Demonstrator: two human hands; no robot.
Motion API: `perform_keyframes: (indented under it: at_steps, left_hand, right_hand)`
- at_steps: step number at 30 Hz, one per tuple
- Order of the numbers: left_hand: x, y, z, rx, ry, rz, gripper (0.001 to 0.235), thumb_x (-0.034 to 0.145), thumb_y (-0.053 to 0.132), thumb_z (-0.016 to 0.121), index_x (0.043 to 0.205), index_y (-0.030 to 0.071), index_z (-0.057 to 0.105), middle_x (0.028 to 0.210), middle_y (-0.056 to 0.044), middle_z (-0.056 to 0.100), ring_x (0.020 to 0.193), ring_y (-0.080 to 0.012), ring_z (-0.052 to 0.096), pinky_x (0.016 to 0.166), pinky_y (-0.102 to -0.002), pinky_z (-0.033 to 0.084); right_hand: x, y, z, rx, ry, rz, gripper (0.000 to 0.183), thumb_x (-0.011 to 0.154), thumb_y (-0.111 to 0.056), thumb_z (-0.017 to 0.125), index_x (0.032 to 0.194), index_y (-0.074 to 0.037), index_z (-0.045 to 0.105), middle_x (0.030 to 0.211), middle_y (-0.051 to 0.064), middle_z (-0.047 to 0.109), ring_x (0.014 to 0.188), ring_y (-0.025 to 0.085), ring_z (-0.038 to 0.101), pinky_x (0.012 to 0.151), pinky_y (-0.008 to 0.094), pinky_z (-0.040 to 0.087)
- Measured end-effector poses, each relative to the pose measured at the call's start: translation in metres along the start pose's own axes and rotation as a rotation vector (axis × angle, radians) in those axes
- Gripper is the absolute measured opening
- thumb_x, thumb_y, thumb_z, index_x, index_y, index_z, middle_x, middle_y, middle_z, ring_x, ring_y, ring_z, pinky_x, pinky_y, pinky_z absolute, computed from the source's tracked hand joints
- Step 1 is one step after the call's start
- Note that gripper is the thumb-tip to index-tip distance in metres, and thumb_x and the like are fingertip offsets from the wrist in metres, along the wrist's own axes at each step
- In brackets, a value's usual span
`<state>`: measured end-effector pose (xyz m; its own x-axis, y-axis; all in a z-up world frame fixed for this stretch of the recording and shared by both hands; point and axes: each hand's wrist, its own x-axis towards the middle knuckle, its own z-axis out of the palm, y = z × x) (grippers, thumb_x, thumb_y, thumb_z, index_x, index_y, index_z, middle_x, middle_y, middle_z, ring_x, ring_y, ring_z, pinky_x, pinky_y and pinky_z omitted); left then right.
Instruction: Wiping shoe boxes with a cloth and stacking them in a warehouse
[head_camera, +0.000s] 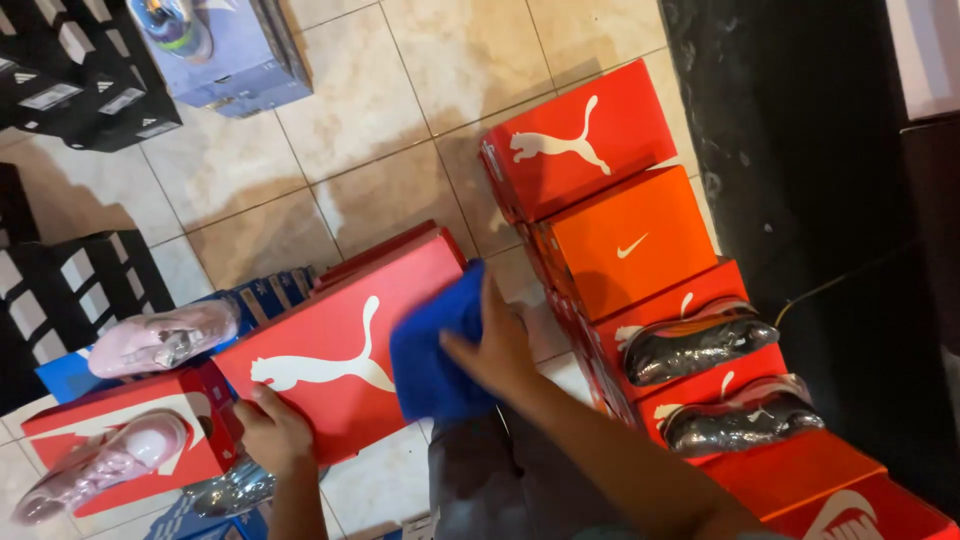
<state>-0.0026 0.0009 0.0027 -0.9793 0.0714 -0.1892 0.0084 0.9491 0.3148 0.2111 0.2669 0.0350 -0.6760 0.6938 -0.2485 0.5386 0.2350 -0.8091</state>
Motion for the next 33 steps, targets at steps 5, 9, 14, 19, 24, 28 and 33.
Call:
perform_keyframes:
  at_steps: [5, 9, 14, 19, 24, 28, 33]
  left_hand:
    - [0.005, 0.001, 0.003, 0.015, -0.012, 0.011, 0.06, 0.116, 0.049, 0.032, 0.118, -0.006, 0.053, 0.092, -0.035, 0.069, 0.073, -0.0539, 0.066, 0.063, -0.059, 0.051]
    - [-0.001, 0.007, -0.007, 0.056, -0.029, -0.021, 0.061, 0.116, 0.051, 0.026, 0.119, -0.004, 0.052, 0.092, -0.032, 0.069, 0.076, -0.0539, 0.066, 0.068, -0.06, 0.052]
    - [-0.002, 0.014, -0.01, 0.059, -0.04, -0.03, 0.062, 0.115, 0.053, 0.025, 0.12, -0.004, 0.049, 0.094, -0.036, 0.069, 0.076, -0.059, 0.066, 0.067, -0.064, 0.052]
    - [-0.003, 0.029, -0.024, 0.036, -0.113, -0.064, 0.065, 0.114, 0.05, 0.025, 0.13, -0.01, 0.046, 0.097, -0.036, 0.068, 0.079, -0.055, 0.068, 0.071, -0.059, 0.054]
    - [-0.006, 0.025, -0.023, -0.006, -0.123, -0.057, 0.061, 0.114, 0.05, 0.026, 0.12, -0.006, 0.051, 0.099, -0.035, 0.068, 0.081, -0.0544, 0.067, 0.073, -0.06, 0.053]
    - [0.0, 0.004, 0.0, 0.044, -0.069, -0.082, 0.064, 0.113, 0.064, 0.027, 0.125, 0.004, 0.049, 0.097, -0.042, 0.068, 0.096, -0.0621, 0.066, 0.086, -0.067, 0.049]
    - [0.002, -0.005, 0.009, 0.052, -0.049, -0.126, 0.061, 0.113, 0.064, 0.028, 0.13, 0.009, 0.05, 0.097, -0.04, 0.069, 0.097, -0.0592, 0.067, 0.086, -0.066, 0.05]
  right_hand:
    - [0.083, 0.039, 0.012, 0.507, -0.184, 0.218, 0.031, 0.086, -0.033, 0.075, 0.103, -0.007, 0.073, 0.088, 0.004, 0.075, 0.069, 0.016, 0.068, 0.067, 0.028, 0.056]
    - [0.084, 0.065, 0.034, 0.87, -0.285, 0.147, 0.034, 0.094, -0.024, 0.066, 0.121, -0.003, 0.062, 0.104, 0.008, 0.069, 0.084, 0.016, 0.065, 0.08, 0.029, 0.055]
    - [-0.032, 0.086, 0.012, 0.751, -0.288, 0.286, 0.047, 0.082, -0.026, 0.079, 0.123, -0.007, 0.067, 0.103, 0.002, 0.069, 0.083, 0.011, 0.06, 0.082, 0.026, 0.052]
    - [-0.037, 0.074, 0.002, 0.394, -0.247, 0.164, 0.07, 0.078, -0.031, 0.08, 0.138, -0.006, 0.055, 0.122, 0.01, 0.069, 0.106, 0.023, 0.067, 0.097, 0.034, 0.051]
    - [0.047, 0.038, -0.004, 0.616, -0.393, 0.419, 0.058, 0.083, -0.029, 0.072, 0.135, -0.005, 0.061, 0.113, 0.012, 0.073, 0.089, 0.019, 0.068, 0.083, 0.03, 0.056]
    - [0.118, 0.007, 0.007, 0.363, -0.166, 0.343, 0.091, 0.076, -0.058, 0.084, 0.147, -0.01, 0.054, 0.136, 0.027, 0.062, 0.129, 0.041, 0.06, 0.109, 0.052, 0.048]
    - [0.06, 0.023, 0.016, 0.467, -0.144, 0.377, 0.075, 0.079, -0.05, 0.085, 0.139, -0.011, 0.062, 0.128, 0.019, 0.068, 0.119, 0.033, 0.064, 0.103, 0.048, 0.053]
